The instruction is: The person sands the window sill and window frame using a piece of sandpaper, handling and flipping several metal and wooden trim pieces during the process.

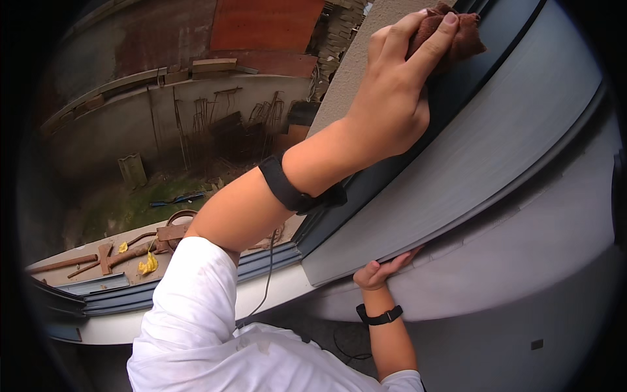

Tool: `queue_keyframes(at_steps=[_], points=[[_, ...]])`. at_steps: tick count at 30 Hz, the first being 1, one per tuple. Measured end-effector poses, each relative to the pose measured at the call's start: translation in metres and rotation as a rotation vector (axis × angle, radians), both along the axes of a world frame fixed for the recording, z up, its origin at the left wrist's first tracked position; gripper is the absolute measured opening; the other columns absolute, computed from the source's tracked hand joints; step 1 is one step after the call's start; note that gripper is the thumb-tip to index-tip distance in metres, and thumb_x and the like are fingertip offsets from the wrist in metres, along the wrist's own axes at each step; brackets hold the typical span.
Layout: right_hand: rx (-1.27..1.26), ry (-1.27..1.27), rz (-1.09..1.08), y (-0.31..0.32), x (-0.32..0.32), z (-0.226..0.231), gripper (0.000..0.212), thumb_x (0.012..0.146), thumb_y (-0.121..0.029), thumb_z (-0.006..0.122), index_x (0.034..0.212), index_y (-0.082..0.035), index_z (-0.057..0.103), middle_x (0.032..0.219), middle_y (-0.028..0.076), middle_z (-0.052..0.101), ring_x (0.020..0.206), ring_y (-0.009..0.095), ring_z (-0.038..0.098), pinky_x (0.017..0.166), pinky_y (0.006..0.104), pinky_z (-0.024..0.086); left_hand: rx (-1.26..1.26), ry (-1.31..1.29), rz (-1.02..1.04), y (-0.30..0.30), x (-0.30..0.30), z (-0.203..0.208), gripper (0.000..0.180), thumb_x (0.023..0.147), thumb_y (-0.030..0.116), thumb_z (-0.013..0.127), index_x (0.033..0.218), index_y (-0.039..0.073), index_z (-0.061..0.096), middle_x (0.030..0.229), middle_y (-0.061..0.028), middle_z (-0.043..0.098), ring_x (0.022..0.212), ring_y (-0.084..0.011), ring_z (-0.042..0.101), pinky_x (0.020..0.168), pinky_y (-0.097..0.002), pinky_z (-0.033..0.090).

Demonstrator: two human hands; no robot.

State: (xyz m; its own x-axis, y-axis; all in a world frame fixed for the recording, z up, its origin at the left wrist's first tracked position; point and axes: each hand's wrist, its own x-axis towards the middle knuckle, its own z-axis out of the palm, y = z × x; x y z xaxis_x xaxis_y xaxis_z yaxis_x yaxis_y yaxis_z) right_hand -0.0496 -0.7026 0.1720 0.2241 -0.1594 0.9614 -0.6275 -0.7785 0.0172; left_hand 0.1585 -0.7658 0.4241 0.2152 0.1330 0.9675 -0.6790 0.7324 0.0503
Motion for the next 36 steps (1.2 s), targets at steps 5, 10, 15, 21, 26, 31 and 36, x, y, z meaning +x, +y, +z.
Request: queue_keyframes(at_steps=[5, 10, 15, 21, 26, 31, 36], points=[[0.021, 0.003, -0.023, -0.002, 0.000, -0.006, 0.072, 0.106, -0.035, 0.032, 0.159, 0.001, -0.003, 0.163, 0.030, -0.003, 0.152, 0.045, 0.002, 0.122, 0.0560, 0.006, -0.116, -0.058, 0.096, -0.014, -0.010, 0.051, 0.063, 0.080, -0.006, 0.055, 0.141, 0.009, 0.053, 0.139, -0.0173, 0.043, 0.113, -0.0358, 0.046, 0.098, -0.0423, 0.041], [0.060, 0.023, -0.094, 0.001, -0.009, -0.015, 0.074, 0.107, -0.038, 0.030, 0.158, 0.002, -0.005, 0.164, 0.028, -0.005, 0.153, 0.042, 0.001, 0.122, 0.0545, 0.006, -0.280, -0.163, -0.034, -0.041, -0.004, 0.115, 0.048, 0.092, 0.006, 0.055, 0.140, 0.000, 0.050, 0.132, -0.0204, 0.045, 0.112, -0.0408, 0.048, 0.098, -0.0490, 0.043], [0.148, -0.025, -0.120, 0.002, -0.017, -0.037, 0.078, 0.108, -0.039, 0.030, 0.155, 0.006, -0.013, 0.162, 0.031, -0.003, 0.152, 0.041, 0.006, 0.123, 0.0496, 0.011, -0.365, -0.180, -0.141, -0.060, -0.008, 0.143, 0.040, 0.098, 0.019, 0.057, 0.132, -0.002, 0.053, 0.117, -0.0215, 0.053, 0.106, -0.0413, 0.050, 0.097, -0.0476, 0.044], [0.165, -0.153, 0.029, 0.002, 0.004, -0.028, 0.076, 0.107, -0.036, 0.031, 0.156, 0.004, -0.010, 0.163, 0.029, -0.004, 0.152, 0.042, 0.008, 0.123, 0.0515, 0.012, -0.399, -0.150, -0.128, -0.061, 0.001, 0.047, 0.046, 0.093, 0.015, 0.062, 0.134, -0.003, 0.053, 0.116, -0.0184, 0.053, 0.098, -0.0343, 0.048, 0.092, -0.0400, 0.042], [0.168, -0.161, 0.045, 0.002, 0.006, -0.024, 0.078, 0.107, -0.038, 0.032, 0.156, 0.002, -0.014, 0.163, 0.030, -0.003, 0.152, 0.041, 0.010, 0.123, 0.0509, 0.013, -0.179, -0.036, -0.244, -0.051, -0.002, -0.051, 0.041, 0.088, 0.010, 0.065, 0.128, 0.003, 0.061, 0.119, -0.0162, 0.056, 0.102, -0.0327, 0.052, 0.091, -0.0381, 0.045], [0.168, -0.189, 0.028, 0.006, 0.006, -0.022, 0.080, 0.107, -0.040, 0.032, 0.156, 0.001, -0.016, 0.163, 0.029, -0.005, 0.151, 0.042, 0.011, 0.122, 0.0520, 0.015, 0.070, -0.074, -0.264, -0.033, -0.003, -0.125, 0.064, 0.078, 0.000, 0.073, 0.139, 0.014, 0.060, 0.128, -0.0091, 0.047, 0.107, -0.0269, 0.047, 0.091, -0.0356, 0.045], [0.181, -0.163, 0.029, 0.002, 0.016, -0.015, 0.073, 0.108, -0.039, 0.026, 0.157, -0.001, -0.012, 0.164, 0.025, -0.007, 0.151, 0.040, 0.012, 0.122, 0.0522, 0.017, 0.280, -0.050, -0.166, -0.016, -0.003, -0.211, 0.067, 0.074, 0.000, 0.075, 0.137, 0.018, 0.062, 0.128, -0.0075, 0.047, 0.107, -0.0281, 0.045, 0.091, -0.0360, 0.044]])
